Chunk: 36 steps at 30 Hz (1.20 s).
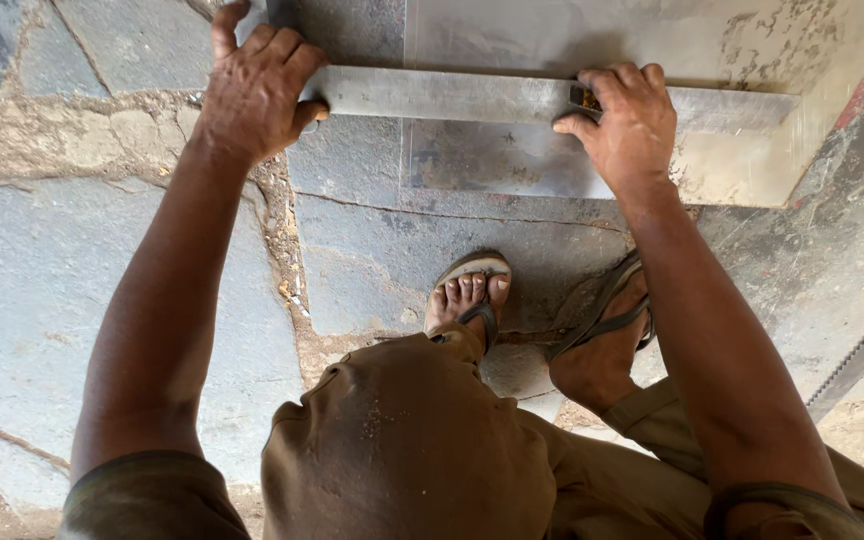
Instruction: The person uses a metal ruler and a small scraper to remove residue from a large metal sheet. They repeatedly position the ruler and scrape along its edge, then lift the ruler to continue on adjacent sections.
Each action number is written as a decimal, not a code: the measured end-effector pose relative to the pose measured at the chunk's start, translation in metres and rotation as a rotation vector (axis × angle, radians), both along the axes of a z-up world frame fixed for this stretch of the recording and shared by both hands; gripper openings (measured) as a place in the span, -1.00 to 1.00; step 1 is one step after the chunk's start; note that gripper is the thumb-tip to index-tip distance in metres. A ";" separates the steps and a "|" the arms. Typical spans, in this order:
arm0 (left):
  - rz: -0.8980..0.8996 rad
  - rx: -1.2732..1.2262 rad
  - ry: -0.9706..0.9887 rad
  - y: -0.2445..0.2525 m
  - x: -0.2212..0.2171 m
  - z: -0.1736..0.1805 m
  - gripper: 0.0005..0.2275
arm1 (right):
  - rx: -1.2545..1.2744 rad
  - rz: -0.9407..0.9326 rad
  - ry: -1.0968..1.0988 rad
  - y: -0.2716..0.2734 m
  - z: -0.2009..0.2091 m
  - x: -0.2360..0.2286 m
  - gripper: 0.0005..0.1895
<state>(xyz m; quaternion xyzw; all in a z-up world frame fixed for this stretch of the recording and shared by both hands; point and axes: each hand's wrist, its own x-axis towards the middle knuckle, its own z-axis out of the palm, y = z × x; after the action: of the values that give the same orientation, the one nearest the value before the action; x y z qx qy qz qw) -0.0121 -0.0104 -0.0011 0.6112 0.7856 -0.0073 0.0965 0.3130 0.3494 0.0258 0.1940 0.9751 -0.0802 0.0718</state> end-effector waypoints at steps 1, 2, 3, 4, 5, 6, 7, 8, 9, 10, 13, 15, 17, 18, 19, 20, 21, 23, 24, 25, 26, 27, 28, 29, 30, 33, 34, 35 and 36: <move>-0.001 0.007 0.004 0.000 0.000 0.000 -0.53 | -0.002 0.006 0.011 0.000 0.001 0.000 -0.29; -0.002 0.015 0.009 0.000 0.001 0.001 -0.52 | -0.004 0.013 0.022 0.000 0.001 -0.001 -0.28; -0.006 0.023 0.013 0.001 0.001 0.002 -0.51 | -0.006 0.017 0.033 0.000 0.001 -0.001 -0.28; -0.006 0.006 0.012 0.001 0.001 0.003 -0.52 | -0.015 0.016 0.033 -0.001 0.002 0.000 -0.29; -0.006 -0.009 0.011 0.002 0.001 0.003 -0.54 | -0.021 0.015 0.034 -0.002 0.002 0.001 -0.29; -0.006 -0.024 0.010 0.003 0.001 0.004 -0.55 | -0.027 0.014 0.034 -0.002 0.003 0.002 -0.29; -0.015 -0.035 0.027 0.003 0.002 0.004 -0.54 | -0.029 0.016 0.034 -0.001 0.005 0.002 -0.30; -0.025 -0.046 0.044 0.003 0.003 0.004 -0.54 | -0.031 0.018 0.033 -0.001 0.007 0.002 -0.30; -0.036 -0.057 0.064 0.003 0.002 0.004 -0.53 | -0.034 0.018 0.036 0.000 0.009 0.000 -0.30; -0.035 -0.058 0.062 0.004 0.002 0.004 -0.53 | -0.035 0.022 0.034 0.000 0.011 -0.003 -0.30; -0.050 -0.061 0.065 0.006 0.000 0.005 -0.53 | 0.056 0.067 0.080 -0.010 0.022 -0.013 -0.32; -0.080 -0.064 0.084 0.008 0.001 0.005 -0.53 | 0.242 0.144 0.186 -0.028 0.028 -0.023 -0.36; -0.090 -0.065 0.105 0.007 0.001 0.006 -0.52 | -0.631 -0.206 0.256 -0.074 0.023 -0.035 -0.91; -0.096 -0.064 0.119 0.007 0.001 0.007 -0.51 | -0.571 -0.132 0.276 -0.096 0.023 -0.035 -0.86; -0.089 -0.062 0.101 0.007 0.001 0.008 -0.53 | -0.511 -0.058 0.296 -0.117 0.024 -0.035 -0.82; -0.081 -0.060 0.082 0.008 0.000 0.009 -0.55 | -0.377 -0.037 0.288 -0.131 0.019 -0.042 -0.81; -0.074 -0.060 0.061 0.008 0.000 0.010 -0.57 | -0.245 -0.017 0.277 -0.143 0.015 -0.047 -0.76; -0.082 -0.030 0.073 0.008 0.001 0.010 -0.57 | -0.273 -0.100 0.234 -0.157 0.009 -0.052 -0.78; -0.084 -0.017 0.078 0.007 0.001 0.010 -0.57 | -0.287 -0.141 0.213 -0.160 0.008 -0.055 -0.78; -0.084 -0.013 0.092 0.007 0.001 0.010 -0.56 | -0.285 -0.131 0.211 -0.161 0.007 -0.056 -0.77; -0.084 -0.009 0.106 0.006 0.001 0.010 -0.56 | -0.282 -0.121 0.210 -0.161 0.008 -0.058 -0.76; -0.084 -0.004 0.117 0.006 0.003 0.010 -0.56 | -0.278 -0.113 0.206 -0.161 0.009 -0.059 -0.75; -0.080 -0.012 0.102 0.006 0.004 0.011 -0.56 | -0.278 -0.115 0.212 -0.161 0.012 -0.059 -0.74; -0.074 -0.016 0.089 0.008 0.004 0.012 -0.56 | -0.274 -0.116 0.220 -0.161 0.014 -0.061 -0.74; -0.069 -0.020 0.077 0.009 0.003 0.012 -0.57 | -0.270 -0.118 0.228 -0.161 0.017 -0.064 -0.74; -0.058 -0.027 0.052 0.009 0.003 0.016 -0.58 | -0.281 -0.140 0.210 -0.164 0.024 -0.072 -0.76; -0.055 -0.025 0.049 0.009 0.002 0.017 -0.58 | -0.247 -0.120 0.148 -0.164 0.026 -0.076 -0.77; -0.054 -0.019 0.050 0.011 0.002 0.017 -0.59 | -0.209 -0.101 0.091 -0.162 0.027 -0.079 -0.78; -0.053 -0.013 0.051 0.012 0.003 0.018 -0.59 | -0.171 -0.083 0.033 -0.160 0.029 -0.081 -0.78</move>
<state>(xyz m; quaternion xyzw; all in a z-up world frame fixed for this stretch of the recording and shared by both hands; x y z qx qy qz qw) -0.0095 0.0015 0.0165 0.6306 0.7713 -0.0306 0.0803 0.2320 0.1889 0.0544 0.2260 0.9569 -0.1691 0.0687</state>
